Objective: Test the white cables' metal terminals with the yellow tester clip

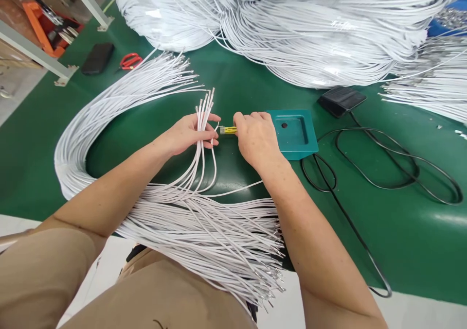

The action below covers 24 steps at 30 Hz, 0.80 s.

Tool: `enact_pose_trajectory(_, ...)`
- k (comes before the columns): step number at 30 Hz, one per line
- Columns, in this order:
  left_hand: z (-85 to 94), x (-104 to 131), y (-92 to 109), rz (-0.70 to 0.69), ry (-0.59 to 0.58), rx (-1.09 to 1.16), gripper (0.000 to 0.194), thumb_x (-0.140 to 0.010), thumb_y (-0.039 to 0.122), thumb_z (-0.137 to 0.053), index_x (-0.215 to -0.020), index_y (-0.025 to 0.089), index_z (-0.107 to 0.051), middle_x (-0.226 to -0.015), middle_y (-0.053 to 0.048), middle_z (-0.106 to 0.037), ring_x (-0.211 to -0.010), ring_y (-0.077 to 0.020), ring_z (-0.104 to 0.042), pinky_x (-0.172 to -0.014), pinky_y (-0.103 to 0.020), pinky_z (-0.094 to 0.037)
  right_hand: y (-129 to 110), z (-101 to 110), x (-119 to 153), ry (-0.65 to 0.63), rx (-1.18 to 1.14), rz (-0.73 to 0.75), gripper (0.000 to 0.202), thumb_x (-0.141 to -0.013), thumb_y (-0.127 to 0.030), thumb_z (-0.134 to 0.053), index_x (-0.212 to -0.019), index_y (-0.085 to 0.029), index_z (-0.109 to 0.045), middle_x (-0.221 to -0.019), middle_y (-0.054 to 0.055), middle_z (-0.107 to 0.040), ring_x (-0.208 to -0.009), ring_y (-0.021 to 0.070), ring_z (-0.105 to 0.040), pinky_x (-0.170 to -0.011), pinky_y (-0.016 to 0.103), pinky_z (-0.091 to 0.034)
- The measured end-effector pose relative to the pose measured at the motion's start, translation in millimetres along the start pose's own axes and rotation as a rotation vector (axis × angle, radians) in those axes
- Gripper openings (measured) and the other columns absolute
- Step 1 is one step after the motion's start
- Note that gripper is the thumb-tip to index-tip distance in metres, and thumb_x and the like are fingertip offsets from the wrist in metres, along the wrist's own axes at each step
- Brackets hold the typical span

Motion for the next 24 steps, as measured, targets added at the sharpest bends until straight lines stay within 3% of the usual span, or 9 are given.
enact_pose_trajectory(3,0.9,-1,-2,0.001,0.009,-0.022,0.046,-0.073,0.011,-0.072,-0.116,0.014,-0.056,-0.076,0.000,-0.066,-0.073,-0.0177,-0.073,-0.067,-0.027,-0.060,1,2,-5,-0.053,-0.037,0.009,0.015,-0.085,-0.018,-0.055,-0.094,-0.014,-0.066,-0.092,0.013,-0.072,-0.089,0.0294,-0.061,-0.083,0.041,-0.038)
enact_pose_trajectory(9,-5.0,1,3,-0.115,-0.014,-0.035,0.043,-0.072,0.010,-0.072,-0.112,0.014,-0.057,-0.074,0.001,-0.065,-0.069,-0.0164,-0.072,-0.062,-0.024,-0.058,-5,15,-16,0.038,-0.362,-0.060,0.031,-0.096,-0.028,-0.042,-0.094,-0.016,-0.070,-0.109,0.011,-0.072,-0.103,0.0264,-0.061,-0.091,0.038,-0.040)
enact_pose_trajectory(11,-7.0,2,6,-0.184,-0.034,-0.048,0.041,-0.072,0.011,-0.071,-0.111,0.013,-0.058,-0.074,0.001,-0.064,-0.070,-0.0164,-0.072,-0.060,-0.021,-0.057,-9,14,-22,-0.024,-0.472,-0.072,0.036,-0.097,-0.033,-0.041,-0.086,-0.016,-0.071,-0.105,0.010,-0.072,-0.101,0.0241,-0.061,-0.090,0.037,-0.040)
enact_pose_trajectory(14,-8.3,4,10,-0.247,-0.059,-0.052,0.042,-0.073,0.011,-0.071,-0.113,0.014,-0.057,-0.077,0.001,-0.065,-0.072,-0.0164,-0.073,-0.059,-0.020,-0.056,-7,11,-27,-0.121,-0.614,-0.113,0.028,-0.089,-0.035,-0.053,-0.083,-0.017,-0.073,-0.098,0.007,-0.072,-0.092,0.0213,-0.062,-0.083,0.034,-0.042)
enact_pose_trajectory(17,-8.1,4,11,-0.253,-0.076,-0.048,0.042,-0.073,0.012,-0.071,-0.113,0.014,-0.057,-0.076,0.001,-0.065,-0.072,-0.0162,-0.073,-0.059,-0.019,-0.056,0,10,-26,-0.126,-0.696,-0.156,0.022,-0.084,-0.030,-0.057,-0.082,-0.016,-0.074,-0.085,0.004,-0.071,-0.080,0.0186,-0.061,-0.076,0.033,-0.043)
enact_pose_trajectory(20,-7.6,4,10,-0.220,-0.088,-0.030,0.040,-0.074,0.013,-0.072,-0.111,0.015,-0.057,-0.075,0.001,-0.064,-0.071,-0.0163,-0.073,-0.062,-0.021,-0.057,2,12,-22,-0.089,-0.679,-0.116,0.022,-0.086,-0.026,-0.053,-0.081,-0.016,-0.073,-0.086,0.004,-0.072,-0.079,0.0183,-0.061,-0.075,0.032,-0.044)
enact_pose_trajectory(24,-3.2,1,5,-0.158,-0.030,-0.029,0.043,-0.073,0.012,-0.073,-0.112,0.015,-0.055,-0.074,0.001,-0.066,-0.069,-0.0160,-0.073,-0.063,-0.022,-0.057,3,13,-15,0.002,-0.345,-0.021,0.021,-0.087,-0.019,-0.050,-0.089,-0.017,-0.071,-0.102,0.010,-0.071,-0.094,0.0247,-0.062,-0.090,0.040,-0.041)
Point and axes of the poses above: each hand's wrist, its own x-axis away from the middle knuckle, its own z-axis out of the back of the hand, y = z × x, the point moved 5 cm from there along -x, towards the middle knuckle
